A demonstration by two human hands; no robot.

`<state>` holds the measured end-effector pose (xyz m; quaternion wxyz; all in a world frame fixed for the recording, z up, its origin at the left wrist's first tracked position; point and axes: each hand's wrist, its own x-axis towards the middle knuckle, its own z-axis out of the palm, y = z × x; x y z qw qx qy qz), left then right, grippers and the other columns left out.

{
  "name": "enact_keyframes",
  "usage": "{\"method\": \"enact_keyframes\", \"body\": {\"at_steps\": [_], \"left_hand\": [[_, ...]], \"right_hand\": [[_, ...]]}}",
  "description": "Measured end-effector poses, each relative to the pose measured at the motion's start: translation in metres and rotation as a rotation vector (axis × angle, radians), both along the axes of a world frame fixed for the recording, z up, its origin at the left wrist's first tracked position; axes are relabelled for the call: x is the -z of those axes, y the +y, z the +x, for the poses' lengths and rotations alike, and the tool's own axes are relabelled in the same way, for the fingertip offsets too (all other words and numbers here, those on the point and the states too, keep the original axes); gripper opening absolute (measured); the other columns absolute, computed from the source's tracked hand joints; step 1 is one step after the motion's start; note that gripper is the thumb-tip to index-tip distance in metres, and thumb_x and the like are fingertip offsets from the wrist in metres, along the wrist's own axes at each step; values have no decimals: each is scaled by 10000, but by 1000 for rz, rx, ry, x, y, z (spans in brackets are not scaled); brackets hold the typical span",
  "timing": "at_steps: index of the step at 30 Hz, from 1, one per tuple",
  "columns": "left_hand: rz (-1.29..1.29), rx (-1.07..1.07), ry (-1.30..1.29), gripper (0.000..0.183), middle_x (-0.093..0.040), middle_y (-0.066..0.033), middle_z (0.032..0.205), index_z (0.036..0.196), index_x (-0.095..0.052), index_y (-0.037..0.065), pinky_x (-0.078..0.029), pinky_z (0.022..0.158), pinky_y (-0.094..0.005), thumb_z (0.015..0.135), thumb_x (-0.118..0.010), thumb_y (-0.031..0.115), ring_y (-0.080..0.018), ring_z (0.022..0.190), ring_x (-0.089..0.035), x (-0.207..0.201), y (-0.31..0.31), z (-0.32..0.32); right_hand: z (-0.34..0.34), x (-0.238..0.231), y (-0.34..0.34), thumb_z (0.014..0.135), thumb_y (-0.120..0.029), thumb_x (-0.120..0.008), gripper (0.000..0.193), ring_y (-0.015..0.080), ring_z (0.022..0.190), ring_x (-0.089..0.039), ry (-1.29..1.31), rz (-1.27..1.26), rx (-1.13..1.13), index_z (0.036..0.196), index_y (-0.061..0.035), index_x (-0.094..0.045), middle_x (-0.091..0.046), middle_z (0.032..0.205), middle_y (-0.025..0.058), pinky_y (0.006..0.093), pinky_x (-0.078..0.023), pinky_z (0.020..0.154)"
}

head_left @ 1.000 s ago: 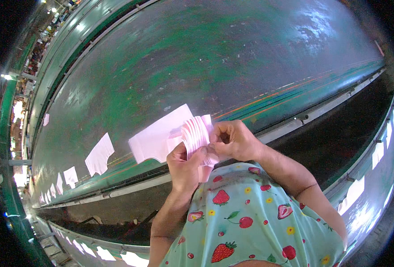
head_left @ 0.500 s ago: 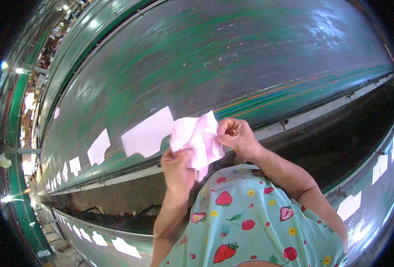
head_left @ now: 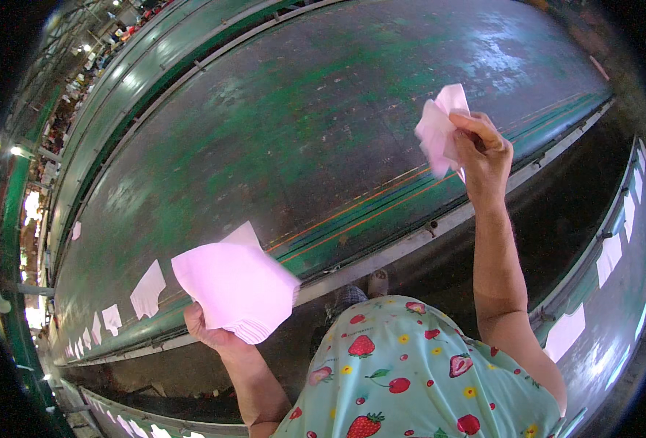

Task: The person stands at a green conveyor belt and repeatedly pulls individual pink tissue sheets from a stack, separating them one by one. The separated sheets are placed on the moving belt as they pass by.

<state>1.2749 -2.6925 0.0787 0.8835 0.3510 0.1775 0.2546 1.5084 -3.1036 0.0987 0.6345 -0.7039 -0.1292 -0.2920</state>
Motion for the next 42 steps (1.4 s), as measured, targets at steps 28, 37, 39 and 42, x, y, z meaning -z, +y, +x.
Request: {"method": "enact_keyframes", "body": {"at_steps": [28,37,39,42], "left_hand": [[-146,545,-55,653,-687,-165,1193,1395,-500,-17,-650,799,-453,806,-741,128,-297,995,-731,29,-21,108],[191,549,124,321,-725,-89,1064,1124,-696,-24,-575,887,-340,804,-728,-31,-185,956,-706,0,-125,146],[269,540,122,273,-734,-82,1038,1105,-711,-16,-575,878,-333,834,-729,-43,-168,925,-708,4,-151,155],[331,516,117,235,-740,-81,1018,1096,-720,-12,-576,869,-327,863,-728,-46,-160,907,-709,9,-196,162]], "right_hand": [[-29,49,145,906,-70,-703,134,321,833,-710,186,-580,-515,1029,-42,-746,-730,912,133,412,-566,731],[-36,-4,95,879,-131,-772,228,248,821,-731,220,-225,-535,1022,42,-729,-731,920,160,348,-591,734],[-29,-8,74,834,-145,-813,265,242,790,-737,245,-342,-466,1005,41,-731,-732,909,164,341,-600,714],[-16,-8,36,784,-134,-839,276,248,732,-740,339,-373,-442,975,34,-732,-733,875,159,337,-604,672]]}}
